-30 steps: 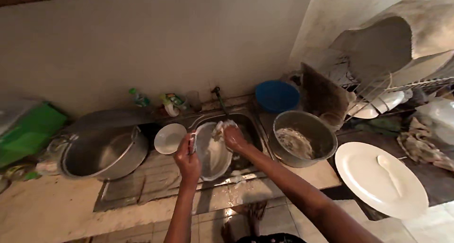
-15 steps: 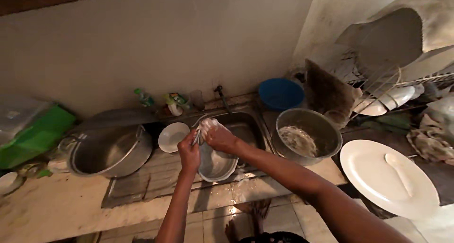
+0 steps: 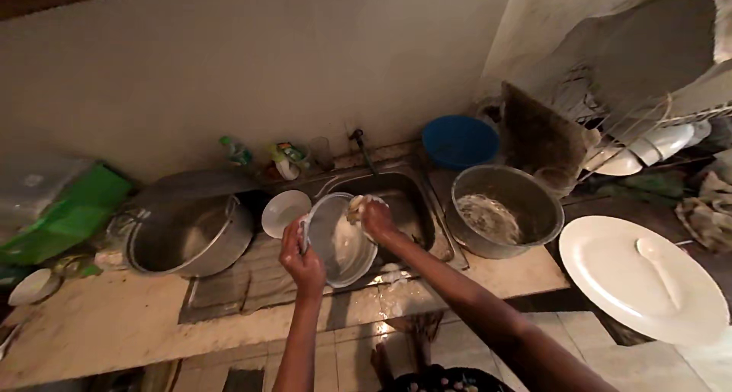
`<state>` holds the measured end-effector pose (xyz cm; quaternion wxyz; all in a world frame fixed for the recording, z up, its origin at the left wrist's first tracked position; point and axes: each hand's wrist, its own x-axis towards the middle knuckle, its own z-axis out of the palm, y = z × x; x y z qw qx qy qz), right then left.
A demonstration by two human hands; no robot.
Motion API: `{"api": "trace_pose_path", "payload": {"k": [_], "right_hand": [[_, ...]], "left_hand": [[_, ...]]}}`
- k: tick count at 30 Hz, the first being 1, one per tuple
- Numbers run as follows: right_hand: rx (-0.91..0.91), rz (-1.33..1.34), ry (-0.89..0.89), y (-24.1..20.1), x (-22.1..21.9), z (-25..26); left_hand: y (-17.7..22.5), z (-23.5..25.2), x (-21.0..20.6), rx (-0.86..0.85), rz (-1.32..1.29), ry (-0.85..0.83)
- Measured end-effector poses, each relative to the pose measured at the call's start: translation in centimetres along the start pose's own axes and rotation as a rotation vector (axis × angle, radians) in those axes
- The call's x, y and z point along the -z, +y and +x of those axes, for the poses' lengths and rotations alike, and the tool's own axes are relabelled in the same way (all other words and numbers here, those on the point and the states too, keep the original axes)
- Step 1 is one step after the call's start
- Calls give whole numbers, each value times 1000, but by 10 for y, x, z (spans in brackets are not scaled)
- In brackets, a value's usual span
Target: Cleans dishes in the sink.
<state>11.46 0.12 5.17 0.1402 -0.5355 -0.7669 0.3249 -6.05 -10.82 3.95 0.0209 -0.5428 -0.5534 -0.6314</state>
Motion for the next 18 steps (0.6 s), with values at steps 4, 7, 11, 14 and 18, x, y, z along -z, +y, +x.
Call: {"api": "trace_pose_path", "payload": {"k": [4,7,11,14,18], "right_hand": [[13,-107,2,8,-6,-6],[-29,-103,67,4,-9,-16],[121,-108,144,10,-17,-7],[469,-223,307,-14,-9,-12],[791,-308,267,-30,-11,4]], "left_hand": [[-7,-7,-4,13,-36,54],[1,4,-6,20,-20,14],[13,26,-3,56,46,-253],[15,34,-6,95,-4,-347],[18,39,-10,144,67,-381]]}}
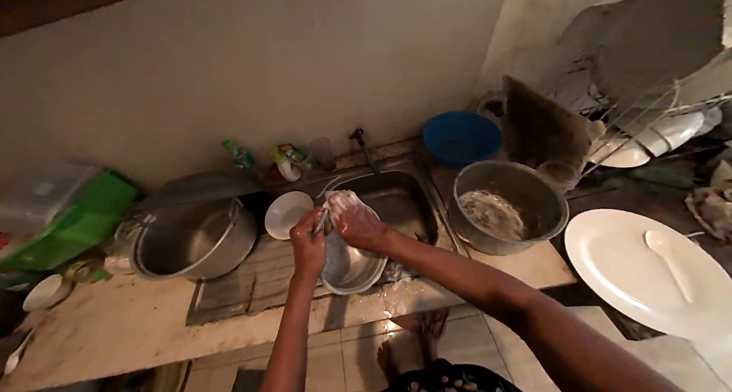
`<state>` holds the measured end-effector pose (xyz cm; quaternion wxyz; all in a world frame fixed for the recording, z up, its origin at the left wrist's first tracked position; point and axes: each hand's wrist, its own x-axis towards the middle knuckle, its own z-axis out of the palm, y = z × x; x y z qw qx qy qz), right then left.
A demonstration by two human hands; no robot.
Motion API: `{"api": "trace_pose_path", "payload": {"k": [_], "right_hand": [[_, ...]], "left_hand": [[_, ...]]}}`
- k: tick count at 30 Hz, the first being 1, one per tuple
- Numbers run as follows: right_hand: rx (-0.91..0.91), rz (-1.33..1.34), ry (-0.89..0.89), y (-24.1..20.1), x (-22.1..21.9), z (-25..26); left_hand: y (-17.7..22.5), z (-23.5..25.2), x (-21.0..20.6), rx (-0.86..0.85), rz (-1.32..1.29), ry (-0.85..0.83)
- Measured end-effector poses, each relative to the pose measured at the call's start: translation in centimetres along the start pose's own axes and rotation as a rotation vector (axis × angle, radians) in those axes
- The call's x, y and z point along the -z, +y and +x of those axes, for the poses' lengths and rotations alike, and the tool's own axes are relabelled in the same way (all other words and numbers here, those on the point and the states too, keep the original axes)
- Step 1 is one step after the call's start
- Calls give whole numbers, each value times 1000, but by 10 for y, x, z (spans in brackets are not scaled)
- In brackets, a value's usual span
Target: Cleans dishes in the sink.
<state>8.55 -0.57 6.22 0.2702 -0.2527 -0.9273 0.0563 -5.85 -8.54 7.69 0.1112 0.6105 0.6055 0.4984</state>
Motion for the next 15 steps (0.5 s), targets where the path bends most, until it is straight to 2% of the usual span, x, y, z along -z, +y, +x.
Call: {"api": "trace_pose_path", "payload": {"k": [2,3,6,7,10,13,15], "right_hand": [[33,-58,-30,12,4,5],[-35,-58,-67,18,6,4],[-462,56,-229,22,-7,-14],[-549,80,-259,16,-13,-20],[-708,91,-307,-2,-7,-21],[-892,229,-357,2,9,-14],[-896,271,-328,13,7,-19]], "left_hand": [[0,0,4,-6,60,0],[2,-2,5,-18,92,35],[10,-6,12,-61,141,279],[13,-5,13,-67,163,321],[3,-15,7,-29,161,397],[-11,-31,-3,-6,100,513],[-9,-40,-15,-11,44,551]]}}
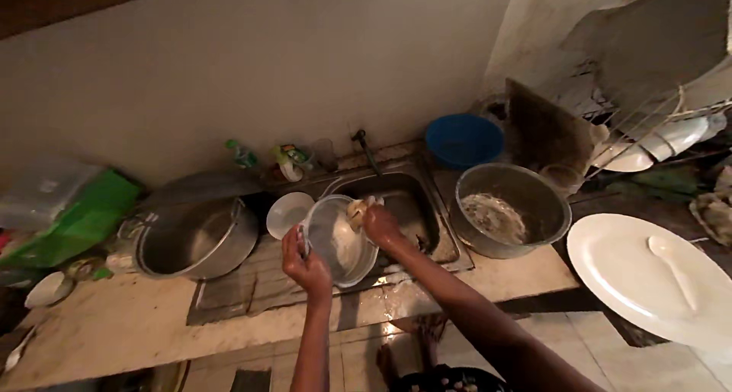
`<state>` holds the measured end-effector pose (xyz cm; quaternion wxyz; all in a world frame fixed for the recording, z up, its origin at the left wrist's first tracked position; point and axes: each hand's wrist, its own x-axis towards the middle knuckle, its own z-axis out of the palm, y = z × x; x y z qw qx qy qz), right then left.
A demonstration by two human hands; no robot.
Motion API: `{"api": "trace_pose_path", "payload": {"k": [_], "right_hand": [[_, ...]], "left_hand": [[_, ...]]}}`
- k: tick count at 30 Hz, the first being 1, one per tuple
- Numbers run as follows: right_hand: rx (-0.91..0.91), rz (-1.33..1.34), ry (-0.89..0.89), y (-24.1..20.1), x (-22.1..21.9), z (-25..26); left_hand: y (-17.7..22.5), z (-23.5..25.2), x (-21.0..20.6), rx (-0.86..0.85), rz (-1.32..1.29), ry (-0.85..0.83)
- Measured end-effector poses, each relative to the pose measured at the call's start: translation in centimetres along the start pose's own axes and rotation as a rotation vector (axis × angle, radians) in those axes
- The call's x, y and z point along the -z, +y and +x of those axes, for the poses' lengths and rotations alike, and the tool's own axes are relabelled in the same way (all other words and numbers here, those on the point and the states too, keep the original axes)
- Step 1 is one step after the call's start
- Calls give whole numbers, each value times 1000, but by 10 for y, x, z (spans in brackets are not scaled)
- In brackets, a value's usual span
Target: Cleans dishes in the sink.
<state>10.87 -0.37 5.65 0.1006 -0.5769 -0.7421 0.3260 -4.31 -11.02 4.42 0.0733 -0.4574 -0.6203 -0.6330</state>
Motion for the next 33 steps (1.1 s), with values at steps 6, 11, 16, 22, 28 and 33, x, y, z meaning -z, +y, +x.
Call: {"api": "trace_pose_path", "payload": {"k": [6,11,16,22,28,33], "right_hand": [[104,-17,155,25,28,10],[504,-178,64,-4,28,3],[547,-212,104,-30,32,12],[290,98,173,-43,39,13],[414,342,166,-38,31,5],[323,578,79,-19,58,2]], "left_hand": [[22,1,25,90,287,-672],[-4,21,-16,185,498,-963],[-26,27,-38,184,50,-994],[-1,37,-37,161,-105,-1103],[4,47,-50,192,339,-1126],[7,52,-47,295,135,-1024]]}}
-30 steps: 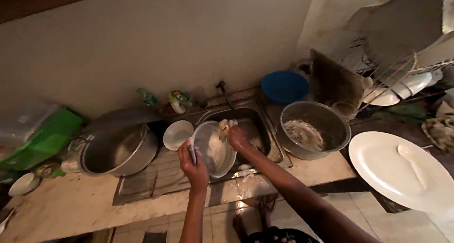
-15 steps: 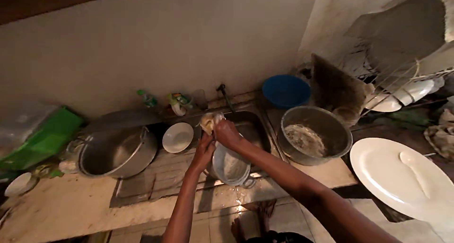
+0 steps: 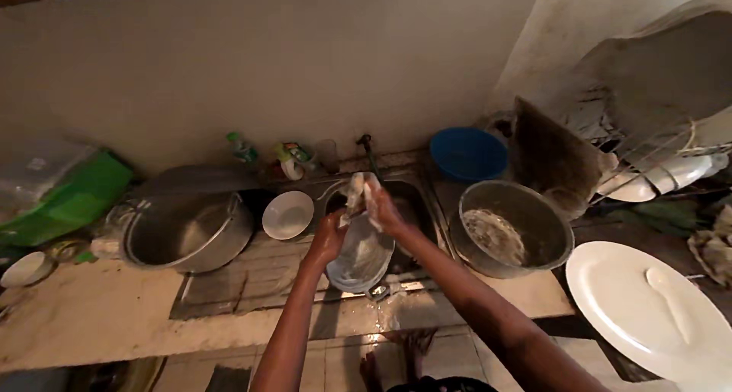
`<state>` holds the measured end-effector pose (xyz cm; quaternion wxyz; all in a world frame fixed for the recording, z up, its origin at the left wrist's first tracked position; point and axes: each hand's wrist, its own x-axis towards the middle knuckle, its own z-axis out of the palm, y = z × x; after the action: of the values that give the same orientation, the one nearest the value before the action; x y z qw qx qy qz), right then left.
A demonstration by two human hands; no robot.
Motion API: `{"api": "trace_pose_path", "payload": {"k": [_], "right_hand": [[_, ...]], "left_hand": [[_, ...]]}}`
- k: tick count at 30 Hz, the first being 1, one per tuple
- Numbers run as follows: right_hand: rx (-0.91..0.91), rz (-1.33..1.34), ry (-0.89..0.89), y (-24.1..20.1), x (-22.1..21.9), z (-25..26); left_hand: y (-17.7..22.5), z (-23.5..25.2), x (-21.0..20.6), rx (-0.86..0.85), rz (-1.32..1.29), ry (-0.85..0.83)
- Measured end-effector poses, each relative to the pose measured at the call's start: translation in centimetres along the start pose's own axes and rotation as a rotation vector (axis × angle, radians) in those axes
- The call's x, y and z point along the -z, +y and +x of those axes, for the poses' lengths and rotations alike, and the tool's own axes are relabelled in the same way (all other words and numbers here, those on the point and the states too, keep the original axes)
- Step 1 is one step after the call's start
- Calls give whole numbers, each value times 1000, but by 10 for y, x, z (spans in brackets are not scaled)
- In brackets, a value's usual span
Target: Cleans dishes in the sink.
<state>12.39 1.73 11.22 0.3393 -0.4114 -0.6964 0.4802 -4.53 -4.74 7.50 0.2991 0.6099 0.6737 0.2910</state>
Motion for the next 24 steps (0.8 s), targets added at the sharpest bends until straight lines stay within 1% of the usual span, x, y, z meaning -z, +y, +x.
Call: {"api": "trace_pose_path", "payload": {"k": [1,3,5,6,7,9,12,13,14,16,17,19,21,22,23,24], "right_hand": [[-10,-34,-24,1,14,0],[56,-141,-138,8,34,1],[156,-338,-331,13,30,-4],[203,-472,-416,15,21,-8],[256,-598,-454,18,8,-11],[384,-775,-431,24,-6,-11],[581,-863,-438,29,-6,-4],[601,-851,-463,28,-4,0],[578,-815,-503,24,0,3],[461,-677,-552,15,6,7],[393,-573,-534,14,7,6],[259,-337,-434,16,3,3],[115,-88,-299,22,-7,1],[61,-12,-224,17,-14,0],[63,-2,-171,13,-20,-3],[113,-41,-156,9,-24,-7]], "left_hand": [[-3,0,4,-28,-24,-2],[-4,0,10,-32,-46,-19],[1,1,12,-27,-27,-31],[4,1,12,-21,-13,-34],[8,1,11,-19,2,-36],[10,0,8,-26,28,-44],[4,-4,6,-5,32,-96],[2,-6,5,11,-6,-103],[0,-9,4,32,-65,-96],[4,-16,3,93,-197,-72],[7,-18,2,124,-253,-47],[10,-22,-1,148,-327,31],[13,-26,-8,153,-362,127],[15,-27,-13,140,-360,185],[15,-29,-15,123,-360,233],[15,-30,-14,121,-369,249]]}}
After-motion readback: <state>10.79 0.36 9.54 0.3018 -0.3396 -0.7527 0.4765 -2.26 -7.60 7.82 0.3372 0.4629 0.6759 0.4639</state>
